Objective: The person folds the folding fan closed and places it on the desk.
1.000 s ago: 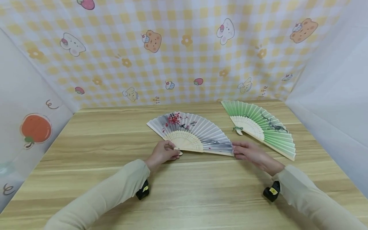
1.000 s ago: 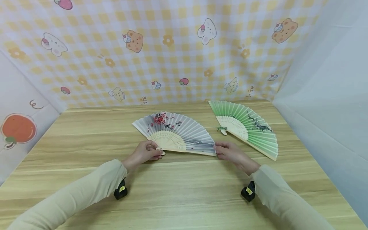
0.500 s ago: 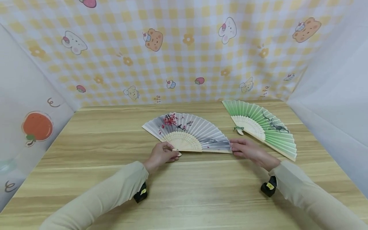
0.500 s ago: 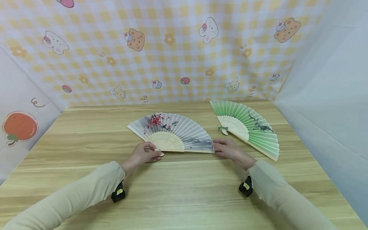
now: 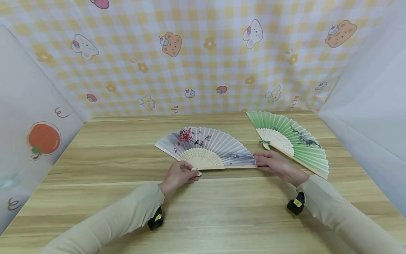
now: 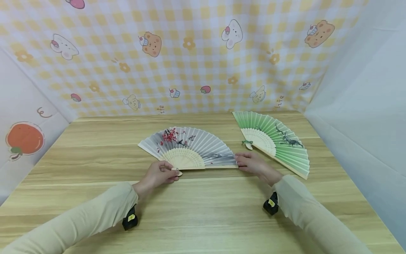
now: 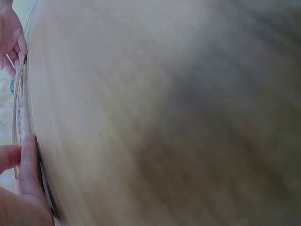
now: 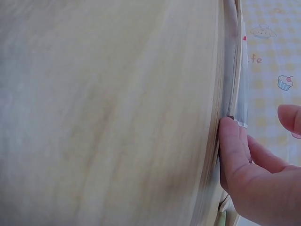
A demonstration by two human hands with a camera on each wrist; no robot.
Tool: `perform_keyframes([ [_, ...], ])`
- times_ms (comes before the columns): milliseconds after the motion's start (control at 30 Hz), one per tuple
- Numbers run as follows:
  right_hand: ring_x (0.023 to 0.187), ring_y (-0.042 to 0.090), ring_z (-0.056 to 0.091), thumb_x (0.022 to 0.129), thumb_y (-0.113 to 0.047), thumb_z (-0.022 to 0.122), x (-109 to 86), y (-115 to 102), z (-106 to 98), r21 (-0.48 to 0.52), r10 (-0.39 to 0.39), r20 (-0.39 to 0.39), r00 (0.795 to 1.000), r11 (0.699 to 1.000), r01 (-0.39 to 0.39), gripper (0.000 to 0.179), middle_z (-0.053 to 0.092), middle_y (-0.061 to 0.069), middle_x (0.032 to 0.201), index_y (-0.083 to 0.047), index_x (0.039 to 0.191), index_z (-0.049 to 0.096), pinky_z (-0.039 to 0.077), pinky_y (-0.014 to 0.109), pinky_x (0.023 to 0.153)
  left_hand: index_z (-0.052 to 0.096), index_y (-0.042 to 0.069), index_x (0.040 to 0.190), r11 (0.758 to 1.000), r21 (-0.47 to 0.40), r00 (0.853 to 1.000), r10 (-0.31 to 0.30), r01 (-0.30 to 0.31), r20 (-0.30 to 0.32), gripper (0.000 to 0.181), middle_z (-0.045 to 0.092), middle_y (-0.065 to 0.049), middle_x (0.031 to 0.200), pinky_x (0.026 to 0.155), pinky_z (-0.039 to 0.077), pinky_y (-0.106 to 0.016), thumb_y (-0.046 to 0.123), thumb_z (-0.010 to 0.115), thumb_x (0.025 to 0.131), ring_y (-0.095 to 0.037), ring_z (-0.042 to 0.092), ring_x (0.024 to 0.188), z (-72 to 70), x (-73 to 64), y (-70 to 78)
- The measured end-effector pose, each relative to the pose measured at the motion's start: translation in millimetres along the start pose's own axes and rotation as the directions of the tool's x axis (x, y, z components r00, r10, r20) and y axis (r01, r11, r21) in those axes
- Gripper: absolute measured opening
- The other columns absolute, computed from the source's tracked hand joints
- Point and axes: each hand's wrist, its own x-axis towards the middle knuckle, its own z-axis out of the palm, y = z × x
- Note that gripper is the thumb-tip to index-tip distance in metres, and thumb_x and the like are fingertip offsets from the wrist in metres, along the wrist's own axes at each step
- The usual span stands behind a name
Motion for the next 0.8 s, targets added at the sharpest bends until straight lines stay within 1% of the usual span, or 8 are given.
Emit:
perform_keyframes([
  [167,0.114,0.028,0.041,0.095,-0.012,0.039,-1.0,2.1,-0.5,0.002,-0.021,-0.002,1.000,1.000,0.021,0.050,0.022,0.032,0.135,0.017,0.131,0.020,0.040,0.032,0.093,0.050,-0.005,0.085,1.000,-0.003,1.000,-0.002,0.002,-0.003,0.017,0.063,-0.014,0.068,0.057,0.054,-0.027,-0.007,0.063,0.075,-0.018,0.063,0.057,1.9,-2.4,-2.5],
  [300,0.111,0.024,0.043,0.094,-0.010,0.039,-1.6,2.6,-0.6,0.010,-0.030,-0.012,0.999,1.000,0.030,0.049,0.022,0.032,0.135,0.017,0.131,0.021,0.041,0.030,0.092,0.049,-0.005,0.085,1.000,-0.006,1.000,0.018,-0.018,0.009,0.016,0.062,-0.013,0.069,0.057,0.054,-0.028,-0.006,0.063,0.076,-0.019,0.063,0.058,3.5,-4.6,-3.6],
  [400,0.114,0.028,0.040,0.095,-0.011,0.039,-1.6,0.8,0.4,0.003,-0.029,-0.015,0.999,1.000,0.029,0.050,0.021,0.032,0.136,0.017,0.131,0.020,0.041,0.031,0.092,0.049,-0.006,0.085,1.000,-0.018,0.999,0.023,-0.022,0.023,0.016,0.061,-0.013,0.070,0.059,0.054,-0.028,-0.006,0.062,0.076,-0.019,0.063,0.059,2.7,-5.3,-4.0],
  [500,0.121,0.035,0.032,0.095,-0.012,0.038,-2.1,1.1,0.1,0.019,-0.020,-0.019,1.000,1.000,0.020,0.050,0.019,0.031,0.137,0.016,0.132,0.018,0.039,0.031,0.094,0.051,-0.006,0.086,1.000,-0.013,0.999,0.014,-0.014,0.034,0.015,0.061,-0.012,0.071,0.059,0.054,-0.028,-0.006,0.063,0.076,-0.018,0.063,0.060,2.2,-5.6,-4.0],
  [600,0.124,0.037,0.025,0.095,-0.012,0.038,-3.0,1.0,0.0,0.031,-0.021,-0.017,1.000,0.999,0.021,0.051,0.018,0.030,0.138,0.016,0.132,0.017,0.038,0.031,0.095,0.052,-0.006,0.088,1.000,0.000,0.999,0.014,-0.014,0.046,0.016,0.061,-0.012,0.071,0.060,0.054,-0.028,-0.004,0.063,0.076,-0.017,0.063,0.061,1.0,-6.5,-3.2],
  [667,0.124,0.037,0.025,0.095,-0.012,0.038,-3.4,0.9,-0.2,0.036,-0.022,-0.020,1.000,0.999,0.023,0.051,0.018,0.030,0.138,0.016,0.132,0.017,0.038,0.030,0.094,0.053,-0.007,0.091,1.000,0.005,0.998,0.022,-0.022,0.059,0.018,0.062,-0.012,0.073,0.060,0.054,-0.029,-0.003,0.064,0.077,-0.018,0.063,0.062,-0.6,-8.0,-1.9],
  [800,0.123,0.037,0.028,0.095,-0.012,0.039,-3.7,0.0,-0.1,0.028,-0.031,-0.021,0.999,0.999,0.031,0.051,0.020,0.031,0.137,0.016,0.132,0.018,0.038,0.031,0.094,0.052,-0.009,0.097,0.998,0.025,0.994,0.051,-0.054,0.098,0.023,0.062,-0.015,0.080,0.063,0.054,-0.031,0.001,0.063,0.079,-0.021,0.063,0.066,-7.3,-11.6,2.5],
])
